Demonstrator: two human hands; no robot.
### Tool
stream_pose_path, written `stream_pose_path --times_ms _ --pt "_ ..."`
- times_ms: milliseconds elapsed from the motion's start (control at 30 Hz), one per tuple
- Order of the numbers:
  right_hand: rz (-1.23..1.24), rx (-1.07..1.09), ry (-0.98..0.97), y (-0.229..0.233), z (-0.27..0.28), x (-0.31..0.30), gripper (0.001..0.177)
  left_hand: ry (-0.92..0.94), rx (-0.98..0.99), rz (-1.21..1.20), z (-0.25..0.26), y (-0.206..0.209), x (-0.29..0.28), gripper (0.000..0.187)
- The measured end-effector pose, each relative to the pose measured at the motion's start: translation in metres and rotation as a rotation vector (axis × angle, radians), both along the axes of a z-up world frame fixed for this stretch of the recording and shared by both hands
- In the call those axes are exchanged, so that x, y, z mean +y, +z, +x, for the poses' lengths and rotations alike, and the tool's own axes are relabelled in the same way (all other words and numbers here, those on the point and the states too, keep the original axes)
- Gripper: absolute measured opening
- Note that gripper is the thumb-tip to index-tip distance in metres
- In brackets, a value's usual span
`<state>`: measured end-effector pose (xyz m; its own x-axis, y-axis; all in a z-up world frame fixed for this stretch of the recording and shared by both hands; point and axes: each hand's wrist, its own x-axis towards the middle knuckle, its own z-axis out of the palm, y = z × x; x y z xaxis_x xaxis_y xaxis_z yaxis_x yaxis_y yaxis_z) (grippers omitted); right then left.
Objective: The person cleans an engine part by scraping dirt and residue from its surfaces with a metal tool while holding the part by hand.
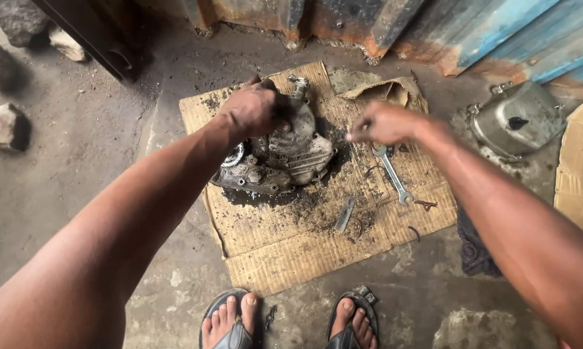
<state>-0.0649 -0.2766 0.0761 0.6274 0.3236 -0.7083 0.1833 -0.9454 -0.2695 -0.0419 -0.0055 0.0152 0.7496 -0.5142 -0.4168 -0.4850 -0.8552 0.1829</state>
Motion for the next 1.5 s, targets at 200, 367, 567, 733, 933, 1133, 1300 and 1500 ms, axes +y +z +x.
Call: stream_pose_path --times_ms 200,367,567,733,933,1133,1300,1500 --pt "-0.014 -0.038 -0.133 -0.016 -0.016 -0.015 0.052 -0.018 -0.051 -0.058 0.001 -0.001 0.002 0.029" --pt "0.093 -0.063 -0.206 -0.026 -0.028 -0.018 0.049 -0.056 -0.194 -0.181 -0.001 -0.002 0.008 0.028" --pt "0.101 -0.032 -0.128 -0.017 -0.017 -0.003 0.042 -0.014 -0.098 -0.129 -0.003 0.005 0.003 0.031" --pt "0.196 -0.064 -0.19 -0.028 -0.042 0.018 0.039 0.01 -0.053 -0.092 -0.005 0.009 -0.005 0.029" --pt "0.081 0.012 -0.354 -0.014 -0.012 -0.022 0.039 -0.01 -0.007 -0.011 -0.003 0.009 -0.004 0.033" --pt "0.369 -0.172 -0.107 -0.098 -0.035 -0.012 0.049 0.031 -0.018 -0.009 0.001 0.009 -0.001 0.026" --pt "0.273 -0.045 -0.079 -0.101 -0.02 -0.033 0.054 -0.029 -0.023 0.021 0.001 0.01 -0.004 0.025" --pt "0.159 -0.102 0.006 -0.067 -0.032 -0.003 0.047 -0.032 -0.032 0.021 -0.006 0.023 -0.006 0.026"
